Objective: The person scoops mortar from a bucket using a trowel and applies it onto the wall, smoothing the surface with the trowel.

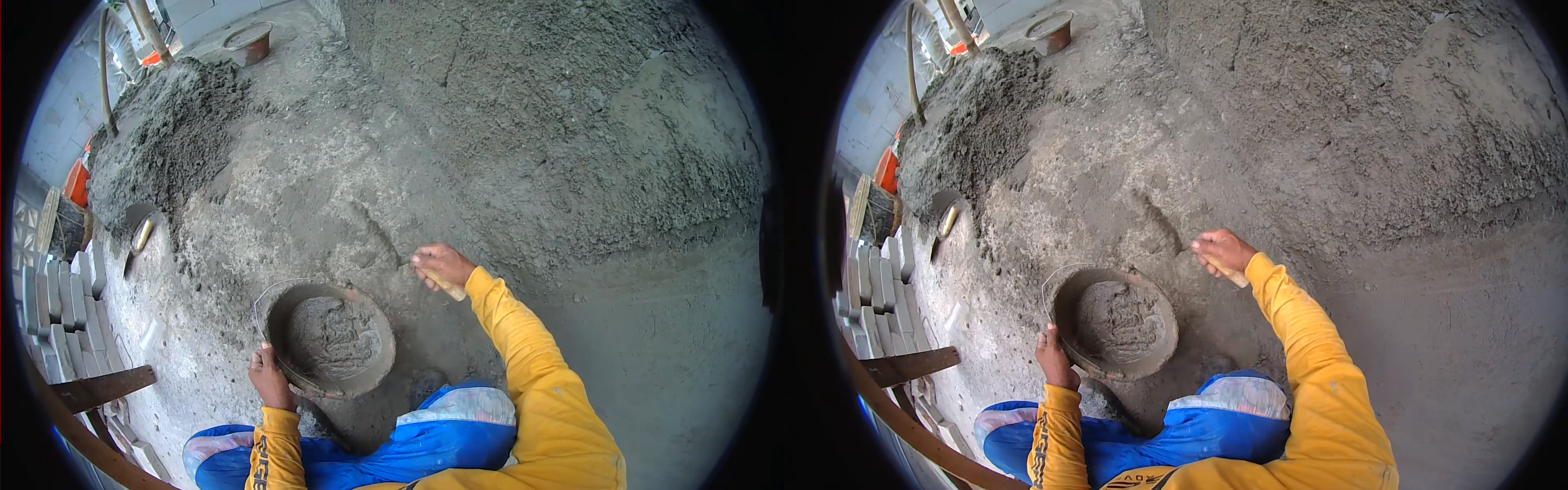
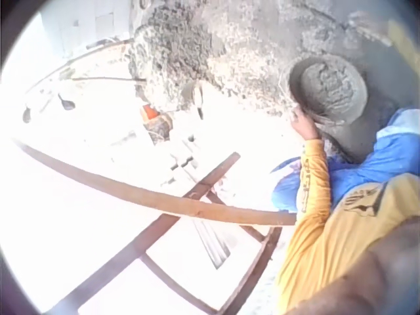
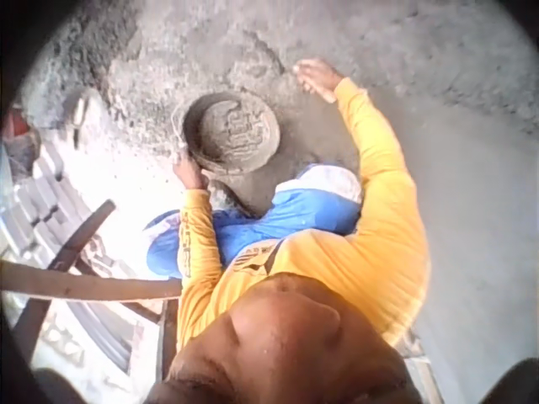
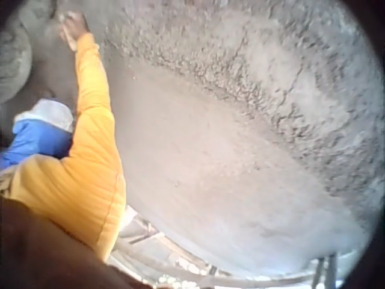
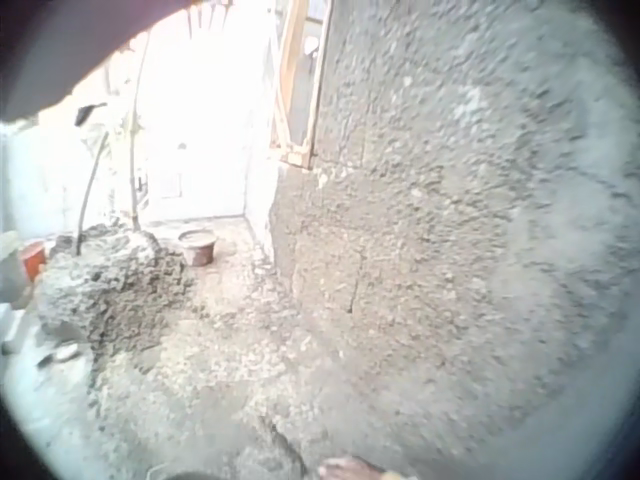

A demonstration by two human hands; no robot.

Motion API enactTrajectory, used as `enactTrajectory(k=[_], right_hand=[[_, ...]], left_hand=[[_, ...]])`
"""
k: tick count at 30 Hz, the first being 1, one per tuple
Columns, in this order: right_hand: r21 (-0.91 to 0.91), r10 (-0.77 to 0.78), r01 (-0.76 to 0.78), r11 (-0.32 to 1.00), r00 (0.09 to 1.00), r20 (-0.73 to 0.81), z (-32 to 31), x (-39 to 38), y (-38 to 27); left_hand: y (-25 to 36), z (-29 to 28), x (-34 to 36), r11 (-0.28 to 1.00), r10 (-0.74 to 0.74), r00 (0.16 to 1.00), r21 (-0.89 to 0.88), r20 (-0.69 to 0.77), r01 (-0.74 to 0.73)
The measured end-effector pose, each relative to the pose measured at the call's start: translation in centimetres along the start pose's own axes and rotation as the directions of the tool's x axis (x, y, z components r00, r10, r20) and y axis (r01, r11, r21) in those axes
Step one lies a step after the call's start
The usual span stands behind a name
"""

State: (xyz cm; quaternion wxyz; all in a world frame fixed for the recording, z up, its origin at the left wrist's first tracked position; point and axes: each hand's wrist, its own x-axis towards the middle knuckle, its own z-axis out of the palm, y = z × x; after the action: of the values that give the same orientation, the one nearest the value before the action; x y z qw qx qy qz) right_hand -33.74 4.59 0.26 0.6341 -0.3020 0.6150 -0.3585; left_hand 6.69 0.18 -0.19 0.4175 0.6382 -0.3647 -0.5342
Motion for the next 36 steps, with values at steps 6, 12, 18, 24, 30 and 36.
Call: enactTrajectory(k=[6,12,18,24,30,36], right_hand=[[0.008,-0.138,0.196,0.981,0.718,-0.683,-6.0,-15.5,5.1],[-0.341,-0.139,-0.102,0.935,0.778,-0.613,-2.2,-21.2,1.5],[-0.990,-0.458,0.098,0.105,0.888,0.039,5.2,-12.4,-4.4],[-0.936,-0.284,0.296,-0.192,0.896,0.342,12.7,-4.0,0.0],[-0.869,-0.188,0.454,0.197,0.888,0.421,13.5,-5.8,0.9],[-0.731,-0.318,0.381,0.566,0.919,0.233,12.9,-8.4,-1.4]], left_hand=[[1.2,0.0,-0.5,0.993,0.058,0.998,0.107,0.013,-0.059],[2.0,0.3,-0.2,1.000,-0.011,0.999,-0.001,0.037,0.011],[2.6,3.6,-1.1,0.973,0.099,0.991,0.199,0.089,-0.115],[3.2,4.6,-2.7,0.963,0.082,0.996,0.253,0.037,-0.089],[2.4,3.8,-1.9,0.964,0.144,0.987,0.215,0.078,-0.157],[1.4,2.8,-0.8,0.982,0.124,0.992,0.139,0.023,-0.126]])
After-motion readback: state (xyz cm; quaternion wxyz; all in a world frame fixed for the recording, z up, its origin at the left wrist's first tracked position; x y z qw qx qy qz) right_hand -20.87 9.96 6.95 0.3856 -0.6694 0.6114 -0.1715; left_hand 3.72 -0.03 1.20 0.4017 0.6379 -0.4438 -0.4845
